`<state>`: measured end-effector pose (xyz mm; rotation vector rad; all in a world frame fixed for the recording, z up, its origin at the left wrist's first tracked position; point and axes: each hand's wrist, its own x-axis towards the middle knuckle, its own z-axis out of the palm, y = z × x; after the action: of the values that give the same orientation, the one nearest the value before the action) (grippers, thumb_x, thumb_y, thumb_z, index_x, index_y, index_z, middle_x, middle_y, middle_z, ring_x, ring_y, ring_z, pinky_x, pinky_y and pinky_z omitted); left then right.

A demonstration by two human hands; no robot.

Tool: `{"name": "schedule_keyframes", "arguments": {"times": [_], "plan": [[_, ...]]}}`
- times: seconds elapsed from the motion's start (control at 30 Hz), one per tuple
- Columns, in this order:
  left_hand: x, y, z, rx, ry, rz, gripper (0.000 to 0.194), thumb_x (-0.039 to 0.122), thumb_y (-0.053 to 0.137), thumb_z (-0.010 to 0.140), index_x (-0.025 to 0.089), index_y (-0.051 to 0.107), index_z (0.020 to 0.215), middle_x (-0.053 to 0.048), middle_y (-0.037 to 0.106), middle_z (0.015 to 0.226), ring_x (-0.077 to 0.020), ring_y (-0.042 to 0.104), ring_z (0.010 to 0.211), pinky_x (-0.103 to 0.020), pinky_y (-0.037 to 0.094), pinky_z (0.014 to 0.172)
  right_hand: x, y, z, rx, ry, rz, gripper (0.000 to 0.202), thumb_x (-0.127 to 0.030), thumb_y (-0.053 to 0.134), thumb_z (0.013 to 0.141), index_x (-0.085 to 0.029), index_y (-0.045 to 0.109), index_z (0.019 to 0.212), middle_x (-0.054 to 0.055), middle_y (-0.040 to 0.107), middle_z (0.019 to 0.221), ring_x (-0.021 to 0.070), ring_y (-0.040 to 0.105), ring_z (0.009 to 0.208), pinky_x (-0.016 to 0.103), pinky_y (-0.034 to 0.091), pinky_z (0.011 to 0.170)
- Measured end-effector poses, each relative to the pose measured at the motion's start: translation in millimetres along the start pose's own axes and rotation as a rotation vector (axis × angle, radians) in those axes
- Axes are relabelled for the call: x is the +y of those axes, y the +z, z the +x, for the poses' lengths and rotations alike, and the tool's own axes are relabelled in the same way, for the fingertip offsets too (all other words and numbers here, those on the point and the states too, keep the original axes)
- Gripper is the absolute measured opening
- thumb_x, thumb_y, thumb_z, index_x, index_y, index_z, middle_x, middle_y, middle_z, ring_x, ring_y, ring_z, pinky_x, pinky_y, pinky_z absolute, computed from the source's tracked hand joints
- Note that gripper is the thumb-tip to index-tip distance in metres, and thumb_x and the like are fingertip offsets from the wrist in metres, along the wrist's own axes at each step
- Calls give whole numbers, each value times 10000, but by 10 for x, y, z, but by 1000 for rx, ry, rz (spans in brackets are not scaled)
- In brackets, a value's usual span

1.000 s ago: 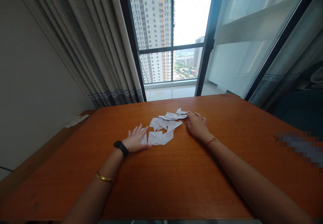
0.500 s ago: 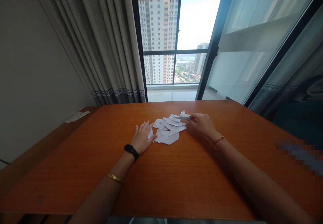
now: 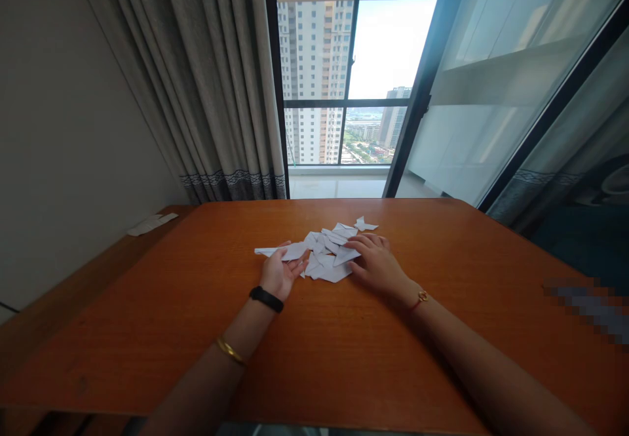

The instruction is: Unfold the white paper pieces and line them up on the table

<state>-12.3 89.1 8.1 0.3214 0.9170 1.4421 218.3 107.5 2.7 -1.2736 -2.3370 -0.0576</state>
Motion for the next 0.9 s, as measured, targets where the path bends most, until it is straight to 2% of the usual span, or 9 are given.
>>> {"name": "schedule_keyframes", "arguments": {"times": [0.07, 0.17, 0.23, 0.3, 0.43, 0.57, 0.7, 0.8, 0.9], "plan": [[80, -49, 47, 48, 27, -57, 262, 122, 381, 877, 138, 516, 1102, -153, 659, 1054, -227, 699, 847, -336, 587, 706, 151, 39, 16, -75, 73, -38, 366, -218, 548, 812, -219, 612, 1172, 75, 617, 1220, 270, 462, 1159, 430, 214, 1002], [105, -78, 90, 100, 73, -77, 183, 96, 399, 866, 131, 527, 992, -144, 664, 999, -215, 697, 789, -356, 591, 704, 267, 88, 30, -131, 122, -81, 264, -194, 448, 886, -222, 672, 1021, 63, 683, 1042, 231, 556, 1010, 411, 245, 939], [84, -80, 105, 130, 110, -83, 145, 80, 442, 858, 150, 515, 961, -113, 665, 953, -195, 693, 737, -363, 592, 695, 291, 91, 31, -79, 151, -126, 272, -208, 417, 922, -222, 682, 986, 63, 689, 988, 214, 578, 941, 395, 261, 897], [62, -79, 114, 142, 137, -86, 132, 75, 485, 853, 166, 502, 949, -88, 659, 914, -180, 688, 701, -366, 592, 690, 294, 77, 24, -6, 180, -181, 280, -237, 414, 942, -233, 678, 1036, 71, 687, 994, 215, 576, 920, 393, 267, 874], [54, -71, 115, 142, 147, -95, 96, 86, 478, 879, 164, 490, 934, -82, 647, 877, -180, 687, 698, -371, 589, 697, 230, 59, -7, 33, 175, -245, 275, -337, 489, 924, -303, 659, 1137, 85, 644, 1128, 280, 507, 1028, 439, 261, 887], [65, -65, 114, 128, 139, -97, 127, 94, 412, 909, 154, 503, 973, -97, 643, 896, -184, 691, 717, -367, 582, 709, 59, 116, -15, -64, 30, -140, 269, -381, 547, 892, -358, 647, 1140, 60, 568, 1243, 291, 442, 1104, 454, 267, 931], [39, -82, 114, 76, 90, -50, 196, 138, 428, 921, 166, 531, 1085, -130, 645, 978, -221, 705, 734, -356, 576, 651, -76, 165, 7, -196, 34, -17, 306, -404, 677, 777, -282, 654, 1057, 84, 548, 1257, 319, 424, 1128, 497, 274, 944], [0, -94, 97, 21, 59, 41, 286, 210, 406, 949, 225, 480, 1225, -142, 636, 1055, -238, 711, 771, -352, 572, 637, -73, 116, 10, -273, 94, 156, 331, -367, 755, 666, -244, 643, 953, 56, 640, 1053, 296, 487, 1044, 498, 290, 941], [-50, -78, 48, -27, 96, 178, 339, 247, 411, 951, 257, 433, 1289, -142, 622, 1112, -243, 712, 807, -331, 571, 637, -8, -5, 9, -268, 188, 400, 239, -323, 739, 655, -206, 636, 835, 19, 658, 837, 235, 555, 866, 424, 377, 859]]}}
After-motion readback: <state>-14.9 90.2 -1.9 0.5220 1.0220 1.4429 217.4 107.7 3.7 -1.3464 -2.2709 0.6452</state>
